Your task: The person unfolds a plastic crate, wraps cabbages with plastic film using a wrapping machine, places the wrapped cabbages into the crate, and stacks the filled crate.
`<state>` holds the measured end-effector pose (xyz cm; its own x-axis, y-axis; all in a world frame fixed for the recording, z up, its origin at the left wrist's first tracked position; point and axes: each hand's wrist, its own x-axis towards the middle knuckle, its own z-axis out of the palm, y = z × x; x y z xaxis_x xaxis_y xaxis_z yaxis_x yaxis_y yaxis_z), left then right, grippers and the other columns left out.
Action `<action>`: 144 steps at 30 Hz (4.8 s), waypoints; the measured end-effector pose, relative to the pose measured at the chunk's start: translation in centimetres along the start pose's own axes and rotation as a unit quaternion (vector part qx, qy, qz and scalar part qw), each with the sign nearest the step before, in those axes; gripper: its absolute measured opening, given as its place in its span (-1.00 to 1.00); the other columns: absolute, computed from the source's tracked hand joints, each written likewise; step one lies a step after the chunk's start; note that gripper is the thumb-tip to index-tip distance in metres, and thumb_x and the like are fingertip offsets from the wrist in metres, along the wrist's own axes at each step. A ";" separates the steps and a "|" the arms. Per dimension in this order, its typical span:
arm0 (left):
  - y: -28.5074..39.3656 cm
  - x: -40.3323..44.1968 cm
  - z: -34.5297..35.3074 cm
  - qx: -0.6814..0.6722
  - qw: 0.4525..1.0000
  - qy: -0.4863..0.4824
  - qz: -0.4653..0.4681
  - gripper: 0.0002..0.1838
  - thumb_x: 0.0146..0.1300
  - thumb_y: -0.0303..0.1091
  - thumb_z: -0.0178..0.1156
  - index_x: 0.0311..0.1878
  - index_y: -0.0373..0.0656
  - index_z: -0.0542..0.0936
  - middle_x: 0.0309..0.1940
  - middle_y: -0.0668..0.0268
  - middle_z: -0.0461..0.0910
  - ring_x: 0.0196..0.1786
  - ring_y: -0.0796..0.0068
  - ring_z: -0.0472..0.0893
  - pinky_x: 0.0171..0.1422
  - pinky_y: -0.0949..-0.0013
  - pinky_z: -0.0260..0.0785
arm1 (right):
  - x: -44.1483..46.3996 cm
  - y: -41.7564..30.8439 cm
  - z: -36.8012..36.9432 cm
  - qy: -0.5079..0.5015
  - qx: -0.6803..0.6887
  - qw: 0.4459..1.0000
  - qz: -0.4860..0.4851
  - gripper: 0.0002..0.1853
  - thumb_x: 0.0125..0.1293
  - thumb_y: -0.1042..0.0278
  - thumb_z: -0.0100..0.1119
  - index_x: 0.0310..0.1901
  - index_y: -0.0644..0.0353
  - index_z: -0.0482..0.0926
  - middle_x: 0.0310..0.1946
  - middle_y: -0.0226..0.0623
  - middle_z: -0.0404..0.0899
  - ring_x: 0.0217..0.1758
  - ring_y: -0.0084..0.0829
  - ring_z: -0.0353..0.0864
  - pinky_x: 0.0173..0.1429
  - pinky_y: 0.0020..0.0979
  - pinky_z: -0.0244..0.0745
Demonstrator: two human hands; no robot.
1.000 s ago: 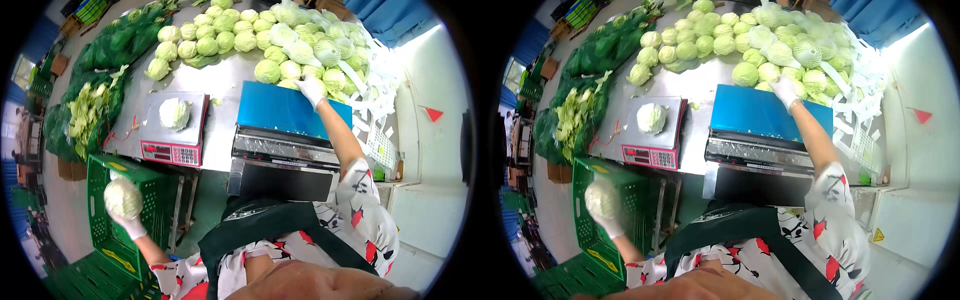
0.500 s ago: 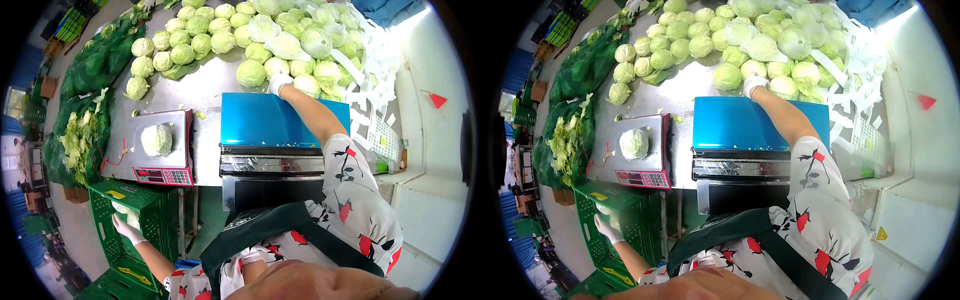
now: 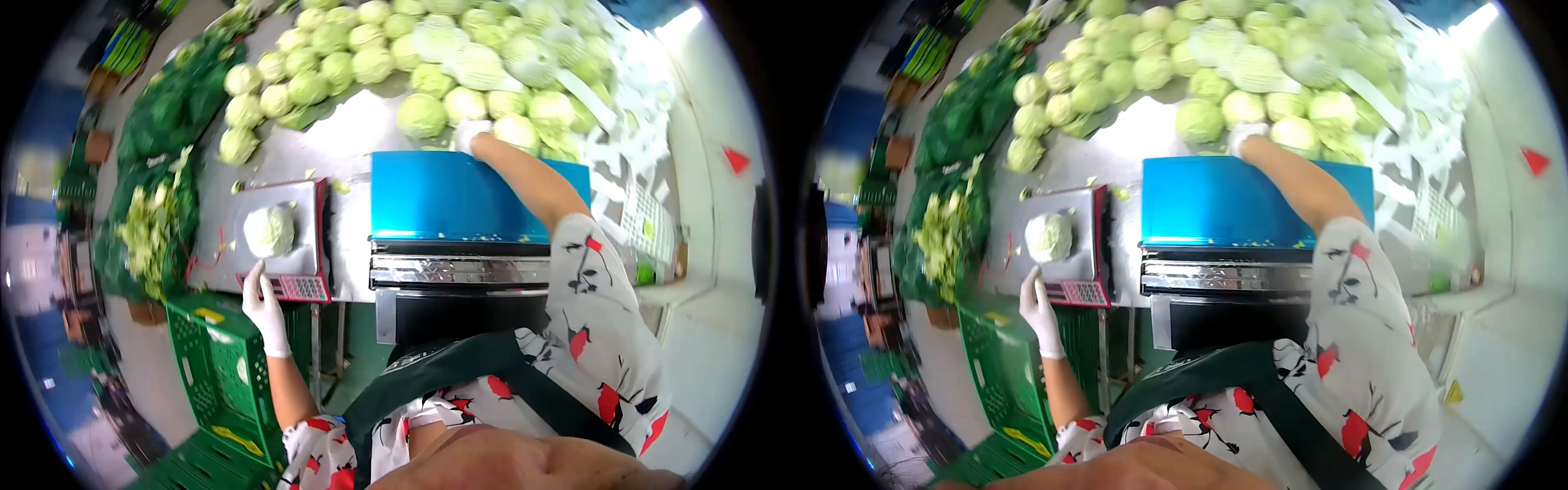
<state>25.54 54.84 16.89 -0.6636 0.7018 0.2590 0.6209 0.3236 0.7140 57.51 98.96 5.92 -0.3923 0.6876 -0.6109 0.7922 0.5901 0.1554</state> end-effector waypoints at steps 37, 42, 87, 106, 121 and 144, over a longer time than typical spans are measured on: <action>24.1 -4.0 20.9 -0.130 0.924 -0.300 0.201 -0.37 0.23 -0.42 0.27 0.39 -0.25 0.39 0.33 0.05 0.45 0.37 0.14 0.44 0.51 0.15 0.19 | -31.5 22.2 19.4 0.289 0.939 0.186 0.001 -0.75 0.44 0.26 0.10 -0.08 0.23 0.67 -0.35 -0.42 0.58 -0.32 -0.55 0.57 -0.24 -0.47 0.51; 27.9 -6.8 20.4 -0.293 0.881 -0.358 0.099 -0.56 0.22 -0.55 0.25 0.21 -0.29 0.58 -0.06 0.21 0.69 -0.03 0.47 0.64 0.18 0.37 0.45 | -36.1 5.2 9.0 0.343 0.689 0.636 -0.058 -0.82 0.33 0.36 0.25 -0.15 0.27 0.59 -0.31 -0.28 0.60 -0.20 -0.59 0.53 -0.07 -0.46 0.49; 21.3 -8.8 11.7 -0.723 0.478 -0.459 -0.196 -0.73 0.56 -0.28 0.03 0.14 -0.23 0.51 -0.05 0.36 0.60 0.01 0.61 0.60 0.14 0.45 0.48 | -40.8 -7.3 3.0 0.284 0.533 0.762 -0.235 -0.51 0.18 0.33 0.35 0.17 0.23 0.60 0.01 -0.15 0.69 0.04 -0.38 0.69 0.15 -0.44 0.52; 17.2 -5.4 20.7 -0.274 0.929 -0.246 -0.027 -0.62 0.39 -0.20 0.28 0.04 -0.36 0.69 -0.35 0.29 0.71 -0.37 0.64 0.54 -0.21 0.47 0.43 | -27.5 -1.8 10.0 0.434 0.682 0.582 0.083 -0.66 0.37 0.11 0.33 -0.12 0.28 0.64 -0.31 -0.28 0.67 -0.14 -0.54 0.58 -0.01 -0.44 0.49; 20.9 -4.4 20.8 -0.714 0.409 -0.396 -0.407 -0.55 0.49 -0.24 -0.14 0.25 -0.35 0.47 0.16 0.04 0.60 0.15 0.17 0.63 0.31 0.17 0.49 | -23.3 1.8 3.9 0.111 0.841 0.496 -0.187 -0.69 0.43 0.38 0.09 0.09 0.35 0.64 0.08 -0.27 0.65 0.15 -0.47 0.58 0.26 -0.42 0.44; -11.1 9.6 5.7 -0.258 0.947 -0.112 -0.158 -0.18 0.17 -0.04 0.41 0.37 -0.36 0.37 0.17 0.06 0.57 0.19 0.28 0.61 0.24 0.27 0.50 | -26.9 -4.0 3.8 0.233 0.890 0.385 -0.066 -0.56 0.52 0.20 0.04 0.28 0.31 0.41 0.13 -0.19 0.56 0.18 -0.37 0.57 0.28 -0.32 0.47</action>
<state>14.68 61.60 7.74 -0.6406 0.7578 -0.1241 0.0819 0.2281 0.9702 66.69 76.49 18.79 -0.1957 0.9478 -0.2519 -0.3479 -0.3072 -0.8858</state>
